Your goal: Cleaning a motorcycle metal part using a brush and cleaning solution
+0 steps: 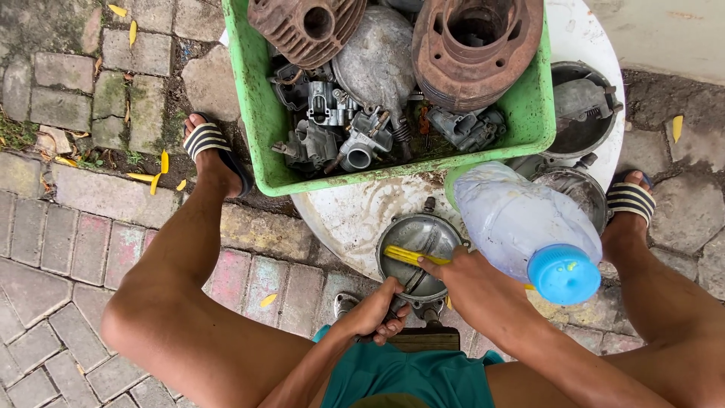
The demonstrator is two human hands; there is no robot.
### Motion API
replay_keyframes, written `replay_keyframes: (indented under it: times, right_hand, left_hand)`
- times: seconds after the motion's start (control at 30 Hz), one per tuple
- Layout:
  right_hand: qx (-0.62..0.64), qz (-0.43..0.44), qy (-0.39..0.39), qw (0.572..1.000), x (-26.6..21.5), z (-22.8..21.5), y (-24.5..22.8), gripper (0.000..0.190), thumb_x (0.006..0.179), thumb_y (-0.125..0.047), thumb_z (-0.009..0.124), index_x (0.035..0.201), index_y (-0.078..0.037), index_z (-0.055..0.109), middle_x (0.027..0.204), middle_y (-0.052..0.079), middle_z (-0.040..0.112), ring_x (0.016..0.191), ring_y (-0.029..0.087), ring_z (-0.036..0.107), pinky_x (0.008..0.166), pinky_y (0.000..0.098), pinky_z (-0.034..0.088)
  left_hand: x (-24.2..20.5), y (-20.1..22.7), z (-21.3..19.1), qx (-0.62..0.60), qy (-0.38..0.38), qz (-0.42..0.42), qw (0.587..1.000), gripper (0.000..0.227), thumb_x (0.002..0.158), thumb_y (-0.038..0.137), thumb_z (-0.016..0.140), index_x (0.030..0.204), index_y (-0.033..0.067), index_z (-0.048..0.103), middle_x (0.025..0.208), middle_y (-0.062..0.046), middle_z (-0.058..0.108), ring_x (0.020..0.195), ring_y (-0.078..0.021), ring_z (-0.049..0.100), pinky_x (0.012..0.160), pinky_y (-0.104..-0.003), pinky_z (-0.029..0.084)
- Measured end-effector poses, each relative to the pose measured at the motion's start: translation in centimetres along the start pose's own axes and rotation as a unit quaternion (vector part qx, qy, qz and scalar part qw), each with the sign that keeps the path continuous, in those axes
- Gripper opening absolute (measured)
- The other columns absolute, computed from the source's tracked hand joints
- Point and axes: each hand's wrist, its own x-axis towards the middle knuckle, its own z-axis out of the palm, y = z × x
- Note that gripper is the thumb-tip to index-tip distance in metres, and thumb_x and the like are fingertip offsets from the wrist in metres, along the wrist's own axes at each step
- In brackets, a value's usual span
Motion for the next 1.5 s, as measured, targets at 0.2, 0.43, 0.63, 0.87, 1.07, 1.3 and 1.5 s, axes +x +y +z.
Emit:
replay_keyframes:
  times: [0.2,0.43,0.63,0.87,1.07,1.3,1.5]
  right_hand:
    - [-0.059,0.058,0.093,0.992,0.1,0.4,0.7,0.076,0.081,0.008,0.063,0.146,-0.030,0.051,0.084,0.009,0.059,0.068,0.034,0.064,0.054,0.0496,0.052]
    - [0.209,0.055,0.004,0.976,-0.4,0.4,0.9,0.076,0.090,0.013,0.043,0.153,-0.030,0.039,0.144,0.017,0.040,0.105,0.029,0.062,0.078,0.0433,0.050]
    - [0.415,0.235,0.056,0.877,-0.4,-2.7,0.5,0.027,0.090,-0.019,0.060,0.116,-0.026,0.058,0.106,0.006,0.057,0.088,0.024,0.058,0.077,0.0390,0.046]
    - [0.267,0.099,-0.072,0.956,-0.1,0.6,1.9,0.090,0.089,0.013,0.036,0.159,-0.042,0.033,0.123,0.014,0.052,0.126,0.043,0.046,0.104,0.0380,0.039]
    - [0.289,0.088,-0.143,0.942,-0.6,-1.0,1.9,0.094,0.095,0.013,0.037,0.162,-0.049,0.014,0.153,0.013,0.031,0.063,0.025,0.055,0.056,0.0403,0.044]
    - [0.383,0.025,0.006,0.923,0.9,1.5,2.6,0.062,0.094,-0.004,0.055,0.153,-0.023,0.048,0.103,0.022,0.068,0.085,0.030,0.074,0.075,0.0373,0.062]
    - [0.359,-0.016,-0.003,0.933,0.3,-0.8,1.9,0.061,0.094,-0.005,0.053,0.154,-0.015,0.044,0.107,0.025,0.071,0.087,0.036,0.075,0.070,0.0425,0.060]
  left_hand:
    - [0.3,-0.2,-0.1,-0.001,-0.010,0.002,1.000,0.042,0.085,0.055,0.027,0.081,0.0142,0.032,0.059,-0.001,0.024,0.048,-0.0114,0.015,0.043,-0.028,0.014]
    - [0.2,-0.1,-0.2,0.006,-0.024,0.018,1.000,0.042,0.085,0.054,0.028,0.078,0.0131,0.033,0.059,-0.004,0.028,0.045,-0.0114,0.017,0.039,-0.028,0.013]
    - [-2.0,1.0,-0.3,0.063,-0.019,0.021,0.998,0.045,0.095,0.056,0.025,0.081,0.0149,0.037,0.060,0.001,0.028,0.047,-0.0088,0.020,0.037,-0.023,0.018]
    - [-4.4,0.7,-3.2,-0.006,-0.078,0.138,0.987,0.059,0.095,0.069,0.040,0.083,0.0121,0.036,0.065,0.002,0.045,0.040,-0.0029,0.029,0.030,-0.017,0.031]
    - [-5.6,-1.5,-7.5,-0.042,-0.085,0.303,0.948,0.091,0.092,0.067,0.037,0.151,-0.0018,0.038,0.079,-0.017,0.054,0.048,-0.0148,0.037,0.048,-0.033,0.049]
    - [-2.7,-2.4,-9.5,0.052,-0.159,0.533,0.830,0.108,0.073,0.042,0.088,0.152,-0.0094,0.036,0.080,-0.018,0.061,0.054,-0.0191,0.059,0.078,-0.047,0.062]
    - [-1.5,-1.1,-7.8,0.062,0.090,0.644,0.757,0.044,0.094,0.015,0.068,0.124,-0.0162,0.061,0.060,-0.020,0.063,0.042,-0.0155,0.050,0.066,-0.041,0.057]
